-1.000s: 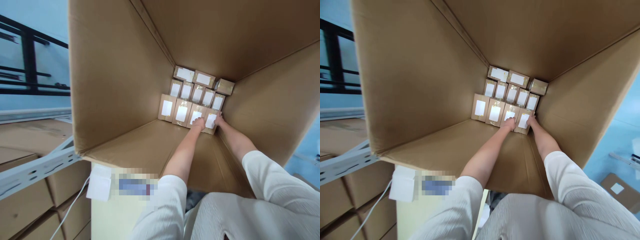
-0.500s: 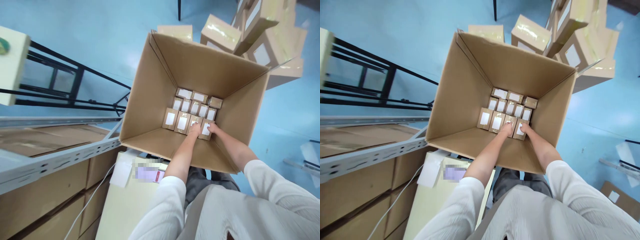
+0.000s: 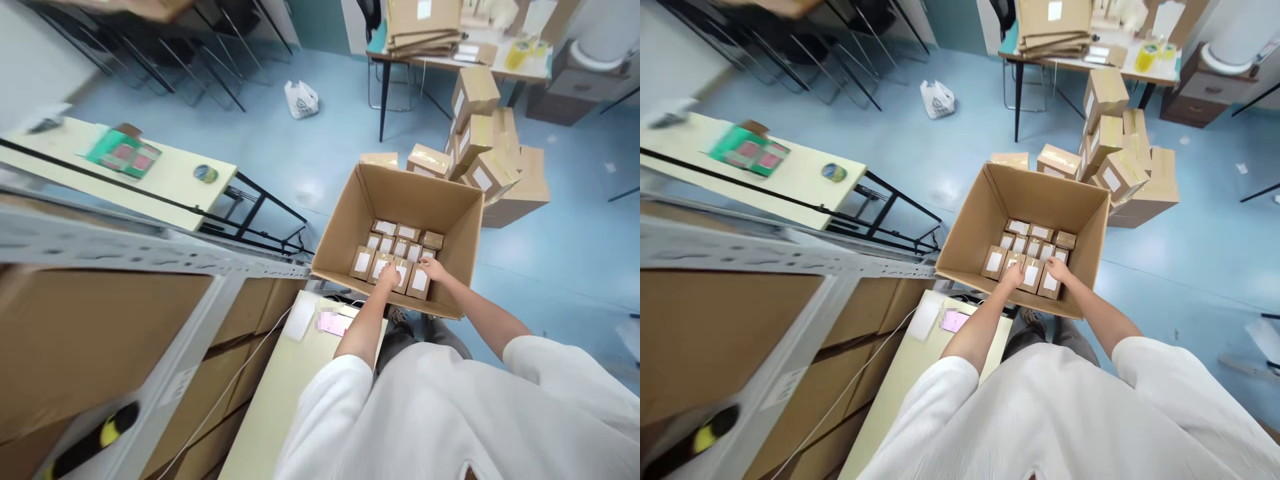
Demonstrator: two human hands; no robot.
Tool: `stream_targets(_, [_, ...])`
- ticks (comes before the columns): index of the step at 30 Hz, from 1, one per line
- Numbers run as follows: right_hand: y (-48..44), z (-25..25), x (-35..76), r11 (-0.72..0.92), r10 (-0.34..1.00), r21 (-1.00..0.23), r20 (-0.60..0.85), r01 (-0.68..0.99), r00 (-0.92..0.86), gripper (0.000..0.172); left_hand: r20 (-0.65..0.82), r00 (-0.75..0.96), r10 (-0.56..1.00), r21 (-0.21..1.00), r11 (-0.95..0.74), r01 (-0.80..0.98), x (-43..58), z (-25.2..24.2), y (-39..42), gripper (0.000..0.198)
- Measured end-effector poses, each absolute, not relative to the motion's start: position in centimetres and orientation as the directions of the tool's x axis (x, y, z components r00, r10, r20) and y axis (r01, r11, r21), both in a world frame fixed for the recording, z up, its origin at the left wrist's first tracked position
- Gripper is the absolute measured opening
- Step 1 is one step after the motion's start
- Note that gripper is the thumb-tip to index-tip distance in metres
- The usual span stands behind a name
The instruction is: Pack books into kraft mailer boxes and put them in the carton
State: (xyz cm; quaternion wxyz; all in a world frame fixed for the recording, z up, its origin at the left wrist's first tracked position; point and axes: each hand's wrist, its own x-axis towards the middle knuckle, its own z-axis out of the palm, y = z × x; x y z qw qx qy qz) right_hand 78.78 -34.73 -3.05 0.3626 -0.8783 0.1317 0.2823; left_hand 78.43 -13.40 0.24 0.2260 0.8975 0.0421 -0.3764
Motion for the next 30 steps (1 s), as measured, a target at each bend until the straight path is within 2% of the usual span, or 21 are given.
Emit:
stream_targets(4, [-34.8, -0.9, 78.1, -0.693, 0.032, -0.621, -0.534, -0.366, 0.845, 0.035, -0.595, 0.801, -0.064, 0.455, -0.848, 0.270, 76.4, 3.0, -12.4, 0.059])
stream_targets(14, [-35.3, 3.4, 75.4, -0.707, 0.273, -0.695, -0.438, -0.130, 0.857, 0.034, -0.388, 0.914, 0.120, 0.540, -0.774, 0.331, 69.0, 7.0, -14.4, 0.055])
stream_targets(20, [-33.2, 5.4, 73.6, -0.671, 0.432, -0.741, -0.383, 0.007, 0.817, 0.040, -0.319, 0.914, 0.251, 0.600, -0.693, 0.400, 63.8, 8.5, -14.2, 0.057])
stream_targets(24, [-30.6, 5.8, 72.8, -0.641, 0.512, -0.764, -0.348, 0.080, 0.785, 0.038, -0.255, 0.903, 0.346, 0.627, -0.652, 0.427, 59.8, 8.8, -12.2, 0.053])
stream_targets(30, [-24.9, 5.5, 70.3, -0.502, 0.687, -0.828, -0.208, 0.249, 0.696, 0.035, -0.157, 0.846, 0.509, 0.703, -0.545, 0.458, 52.9, 8.0, -8.5, 0.050])
